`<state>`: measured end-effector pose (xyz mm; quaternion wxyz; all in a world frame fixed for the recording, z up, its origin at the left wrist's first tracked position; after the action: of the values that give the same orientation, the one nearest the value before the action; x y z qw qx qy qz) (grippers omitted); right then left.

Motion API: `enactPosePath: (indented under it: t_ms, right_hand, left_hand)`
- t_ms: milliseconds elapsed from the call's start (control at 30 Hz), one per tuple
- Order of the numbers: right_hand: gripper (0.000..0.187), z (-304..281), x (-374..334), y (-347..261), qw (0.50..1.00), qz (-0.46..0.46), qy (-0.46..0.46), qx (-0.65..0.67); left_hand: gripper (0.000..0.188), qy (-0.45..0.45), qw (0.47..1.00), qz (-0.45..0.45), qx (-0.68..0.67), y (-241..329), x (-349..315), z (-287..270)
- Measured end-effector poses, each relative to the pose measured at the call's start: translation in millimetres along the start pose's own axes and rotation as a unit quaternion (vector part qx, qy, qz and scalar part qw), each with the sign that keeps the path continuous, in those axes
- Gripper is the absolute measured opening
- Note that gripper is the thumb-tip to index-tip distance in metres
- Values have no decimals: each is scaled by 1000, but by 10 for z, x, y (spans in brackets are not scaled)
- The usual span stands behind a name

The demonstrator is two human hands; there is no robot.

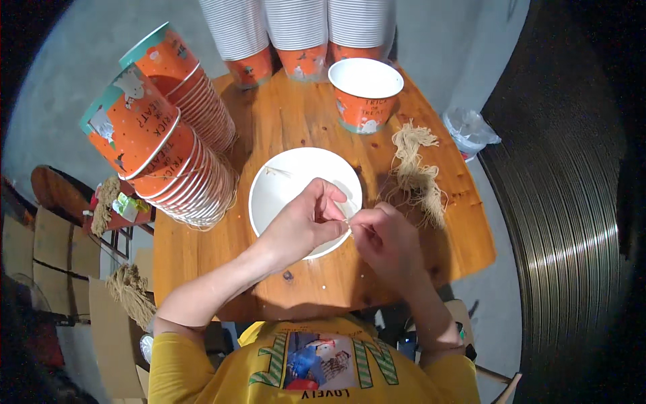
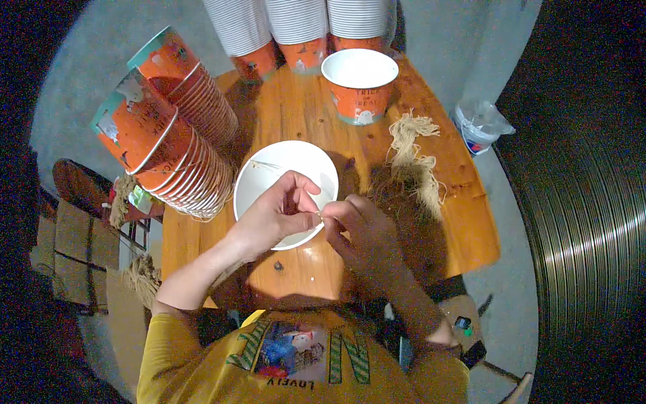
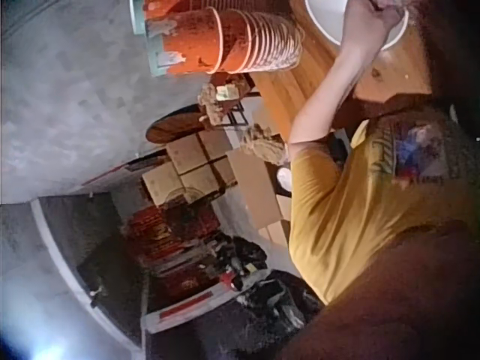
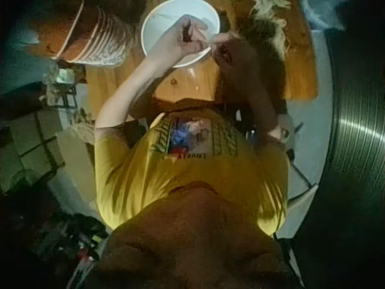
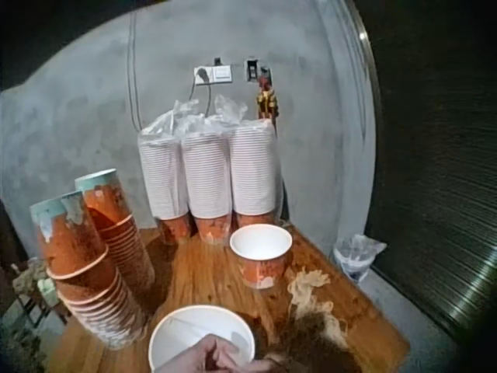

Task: Tying decorative twine handles onto themed paper cups.

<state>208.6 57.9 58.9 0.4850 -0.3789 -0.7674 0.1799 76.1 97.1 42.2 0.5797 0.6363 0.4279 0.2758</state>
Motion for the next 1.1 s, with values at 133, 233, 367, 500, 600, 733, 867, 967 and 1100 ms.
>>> enactPosePath:
  t_ms: [133,233,367,500,600,733,867,967,1100]
  right_hand:
    - [25,-10,14,2,1000,-14,6,-19]
    - [24,-19,30,-10,999,-19,-6,-27]
    - [24,-31,50,-9,999,-24,-9,-38]
    - [24,-60,97,-115,994,-80,8,-74]
    - [24,-59,117,-167,989,-96,-13,-115]
    - [23,-30,174,-148,986,-113,-35,-116]
    - [16,19,278,-105,994,-25,-76,-78]
    - [11,58,255,67,982,138,-125,29]
    - [12,110,159,328,914,291,-151,238]
  left_hand:
    - [30,10,999,18,35,39,-17,7]
    - [31,22,997,42,62,72,-31,14]
    - [32,34,995,59,76,117,-54,28]
    - [34,69,985,75,139,191,-94,20]
    - [35,87,978,85,169,218,-111,9]
    - [35,92,972,101,189,234,-118,18]
    - [35,94,969,126,191,207,-144,21]
    - [36,84,962,157,206,243,-164,34]
    - [35,86,968,147,185,243,-151,0]
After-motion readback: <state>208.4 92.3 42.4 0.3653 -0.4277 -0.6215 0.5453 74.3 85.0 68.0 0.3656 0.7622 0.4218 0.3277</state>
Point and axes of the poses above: each hand's wrist, its own x-axis towards the middle knuckle, its own z-axis out of the palm, y = z × x, the point moved 7 cm from there along x, towards the middle knuckle, and after that the axes turned 7 degrees about x, right-handed, at the moved point
